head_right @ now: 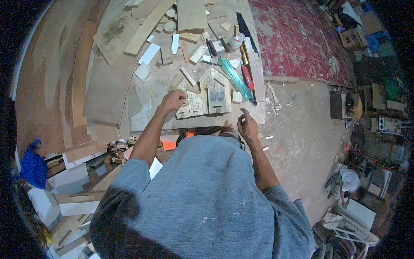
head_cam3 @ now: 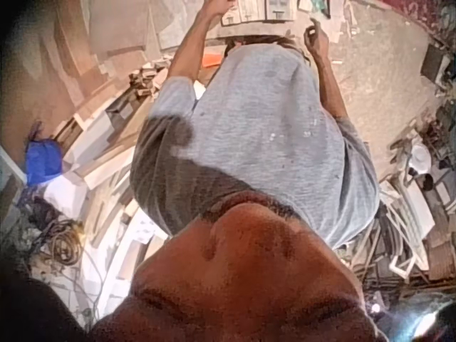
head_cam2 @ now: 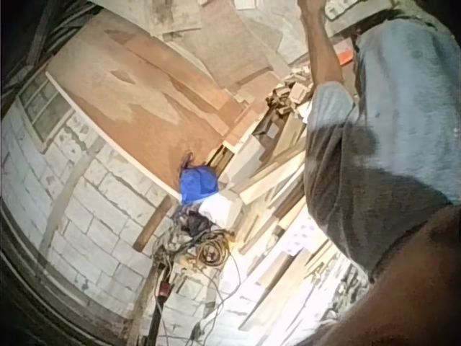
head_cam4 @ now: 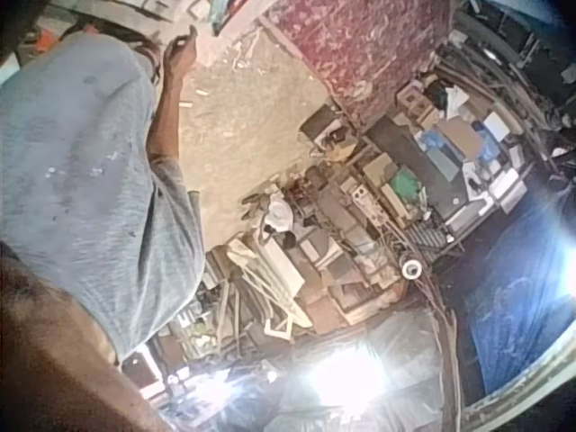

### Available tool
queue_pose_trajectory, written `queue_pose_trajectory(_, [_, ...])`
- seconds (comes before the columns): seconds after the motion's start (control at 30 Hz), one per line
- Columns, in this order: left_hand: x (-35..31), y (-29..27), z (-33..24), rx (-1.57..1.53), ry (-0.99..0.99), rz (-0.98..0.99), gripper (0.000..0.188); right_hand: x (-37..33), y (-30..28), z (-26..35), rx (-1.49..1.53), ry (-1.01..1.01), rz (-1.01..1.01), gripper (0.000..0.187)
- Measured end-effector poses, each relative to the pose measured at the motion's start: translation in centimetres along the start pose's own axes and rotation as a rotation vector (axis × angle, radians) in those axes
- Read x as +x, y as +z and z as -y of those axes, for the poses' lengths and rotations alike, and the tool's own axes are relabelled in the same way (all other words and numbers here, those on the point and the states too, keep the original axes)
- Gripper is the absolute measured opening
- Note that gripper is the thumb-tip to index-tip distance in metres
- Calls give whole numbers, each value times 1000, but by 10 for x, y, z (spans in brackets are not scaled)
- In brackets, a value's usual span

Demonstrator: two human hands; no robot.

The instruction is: Assembling and marking components of a small wooden house model on a workshop table.

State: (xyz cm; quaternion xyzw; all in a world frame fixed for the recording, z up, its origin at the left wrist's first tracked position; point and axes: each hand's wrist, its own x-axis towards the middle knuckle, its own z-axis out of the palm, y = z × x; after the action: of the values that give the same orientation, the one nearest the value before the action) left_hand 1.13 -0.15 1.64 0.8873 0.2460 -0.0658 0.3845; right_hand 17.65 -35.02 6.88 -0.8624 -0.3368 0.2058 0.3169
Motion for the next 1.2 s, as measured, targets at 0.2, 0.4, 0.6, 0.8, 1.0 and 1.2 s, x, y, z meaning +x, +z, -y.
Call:
queue_pose_trajectory(0.2, [3,-2,-6,2,-47,37,19,-4,-3,-4,-5,-8,-6,49])
queue_pose_trajectory(0.4, [6,0,-5,31,-61,32,18,-1,-3,-5,-22,23,14,50])
queue_pose_trajectory(0.6, [7,-1,-13,183,-51,45,19,2,-1,-9,-2,35,25,50])
queue_pose_trajectory(0.8, [7,-5,-13,155,-64,80,18,6,1,-4,6,61,38,50])
queue_pose_trajectory(1.0, [8,-6,-9,96,-67,82,17,47,31,23,150,-112,57,44])
queue_pose_trajectory(1.2, [11,-4,-11,91,-132,72,16,101,61,73,202,-288,200,45])
